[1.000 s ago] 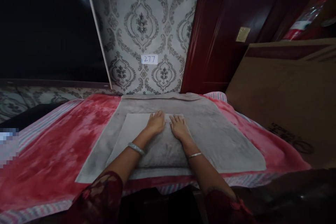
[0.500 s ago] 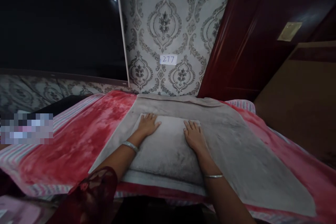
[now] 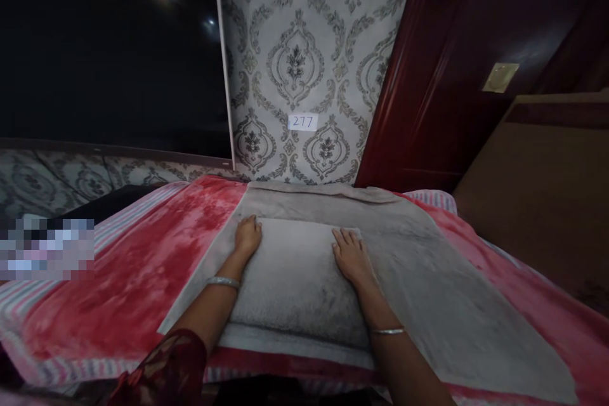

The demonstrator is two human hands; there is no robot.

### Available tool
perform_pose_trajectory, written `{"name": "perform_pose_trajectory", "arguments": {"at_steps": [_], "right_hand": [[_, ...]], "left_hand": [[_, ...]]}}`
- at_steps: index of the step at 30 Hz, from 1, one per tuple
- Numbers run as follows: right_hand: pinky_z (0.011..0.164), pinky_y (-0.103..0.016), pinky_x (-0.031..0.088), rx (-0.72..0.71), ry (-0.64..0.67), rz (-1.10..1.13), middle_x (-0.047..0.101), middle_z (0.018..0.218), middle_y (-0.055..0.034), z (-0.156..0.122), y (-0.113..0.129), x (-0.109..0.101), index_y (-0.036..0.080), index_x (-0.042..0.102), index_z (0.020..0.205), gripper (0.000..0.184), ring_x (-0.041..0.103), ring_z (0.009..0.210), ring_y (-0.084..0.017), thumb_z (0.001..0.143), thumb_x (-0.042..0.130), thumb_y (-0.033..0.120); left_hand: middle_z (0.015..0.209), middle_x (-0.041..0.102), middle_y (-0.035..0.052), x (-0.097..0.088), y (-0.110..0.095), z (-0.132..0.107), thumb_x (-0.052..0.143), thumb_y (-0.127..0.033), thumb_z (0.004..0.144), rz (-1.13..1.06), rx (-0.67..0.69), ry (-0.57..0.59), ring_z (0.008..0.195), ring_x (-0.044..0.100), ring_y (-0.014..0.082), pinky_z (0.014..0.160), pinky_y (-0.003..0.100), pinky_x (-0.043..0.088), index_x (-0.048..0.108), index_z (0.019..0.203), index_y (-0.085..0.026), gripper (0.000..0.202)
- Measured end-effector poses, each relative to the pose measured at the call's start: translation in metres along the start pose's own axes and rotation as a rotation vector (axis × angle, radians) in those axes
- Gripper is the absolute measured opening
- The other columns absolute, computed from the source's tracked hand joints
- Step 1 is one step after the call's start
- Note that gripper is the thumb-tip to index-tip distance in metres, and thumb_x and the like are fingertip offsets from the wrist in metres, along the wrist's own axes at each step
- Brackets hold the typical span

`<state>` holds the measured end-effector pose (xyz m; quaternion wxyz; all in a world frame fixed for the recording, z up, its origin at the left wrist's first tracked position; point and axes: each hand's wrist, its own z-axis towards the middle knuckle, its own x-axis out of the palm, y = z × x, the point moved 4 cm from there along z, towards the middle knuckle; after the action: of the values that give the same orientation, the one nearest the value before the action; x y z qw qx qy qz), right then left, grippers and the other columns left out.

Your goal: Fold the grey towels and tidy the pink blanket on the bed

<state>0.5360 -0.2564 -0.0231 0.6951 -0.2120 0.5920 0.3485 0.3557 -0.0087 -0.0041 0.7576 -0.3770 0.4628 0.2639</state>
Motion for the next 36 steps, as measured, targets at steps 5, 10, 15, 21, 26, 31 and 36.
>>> {"name": "perform_pose_trajectory", "arguments": {"at_steps": [5, 10, 15, 21, 26, 31, 36], "right_hand": [[0.116, -0.046, 0.029, 0.159, -0.080, 0.062, 0.039, 0.159, -0.0127, -0.002, -0.005, -0.007, 0.018, 0.046, 0.151, 0.053, 0.032, 0.147, -0.030, 0.101, 0.038, 0.032], [0.108, -0.035, 0.040, 0.356, -0.198, 0.206, 0.048, 0.149, -0.0213, -0.003, -0.018, -0.009, 0.005, 0.044, 0.150, 0.056, 0.050, 0.134, -0.029, 0.099, 0.038, 0.028], [0.099, -0.036, 0.046, 0.404, -0.192, 0.328, 0.063, 0.132, -0.0210, -0.001, -0.025, -0.007, 0.003, 0.039, 0.151, 0.060, 0.062, 0.119, -0.030, 0.096, 0.038, 0.027], [0.095, -0.036, 0.048, 0.476, -0.174, 0.415, 0.067, 0.125, -0.0219, 0.001, -0.034, -0.002, 0.004, 0.038, 0.152, 0.061, 0.066, 0.114, -0.030, 0.096, 0.040, 0.028], [0.098, -0.036, 0.047, 0.464, -0.222, 0.375, 0.066, 0.125, -0.0232, 0.005, -0.036, 0.001, 0.002, 0.051, 0.141, 0.055, 0.064, 0.118, -0.031, 0.094, 0.043, 0.028], [0.099, -0.039, 0.048, 0.486, -0.163, 0.355, 0.068, 0.122, -0.0236, 0.008, -0.037, 0.004, 0.004, 0.056, 0.138, 0.053, 0.065, 0.116, -0.033, 0.094, 0.043, 0.031], [0.103, -0.041, 0.046, 0.444, -0.005, 0.498, 0.064, 0.130, -0.0244, 0.016, -0.044, -0.001, 0.004, 0.055, 0.140, 0.056, 0.060, 0.125, -0.032, 0.093, 0.043, 0.033]], "left_hand": [[0.130, 0.065, 0.0237, 0.001, 0.003, 0.003, 0.040, -0.027, 0.095, -0.038, -0.048, 0.013, 0.124, 0.060, 0.0302, 0.105, 0.038, 0.045, 0.050, 0.141, 0.000, 0.053], [0.128, 0.065, 0.0251, 0.001, 0.005, 0.007, 0.045, -0.027, 0.095, -0.104, -0.069, 0.014, 0.124, 0.061, 0.0331, 0.105, 0.041, 0.046, 0.051, 0.139, 0.002, 0.054], [0.135, 0.063, 0.0183, 0.004, 0.014, 0.005, 0.048, -0.025, 0.094, -0.204, -0.028, -0.078, 0.127, 0.060, 0.0251, 0.106, 0.035, 0.047, 0.047, 0.145, -0.005, 0.054], [0.133, 0.064, 0.0166, 0.010, 0.023, 0.007, 0.051, -0.021, 0.090, -0.374, 0.025, -0.249, 0.128, 0.058, 0.0269, 0.109, 0.041, 0.047, 0.055, 0.138, -0.012, 0.049], [0.137, 0.060, 0.0206, 0.008, 0.016, 0.003, 0.047, -0.022, 0.092, -0.348, -0.025, -0.194, 0.128, 0.058, 0.0271, 0.108, 0.038, 0.046, 0.049, 0.141, -0.006, 0.051], [0.130, 0.062, 0.0228, -0.005, 0.002, -0.004, 0.038, -0.025, 0.096, -0.233, -0.096, -0.076, 0.111, 0.067, 0.0285, 0.094, 0.039, 0.052, 0.040, 0.148, -0.009, 0.054], [0.122, 0.069, 0.0210, -0.018, 0.015, -0.005, 0.049, -0.020, 0.087, -0.322, -0.073, 0.076, 0.117, 0.066, 0.0279, 0.102, 0.037, 0.048, 0.042, 0.145, -0.005, 0.060]]}}
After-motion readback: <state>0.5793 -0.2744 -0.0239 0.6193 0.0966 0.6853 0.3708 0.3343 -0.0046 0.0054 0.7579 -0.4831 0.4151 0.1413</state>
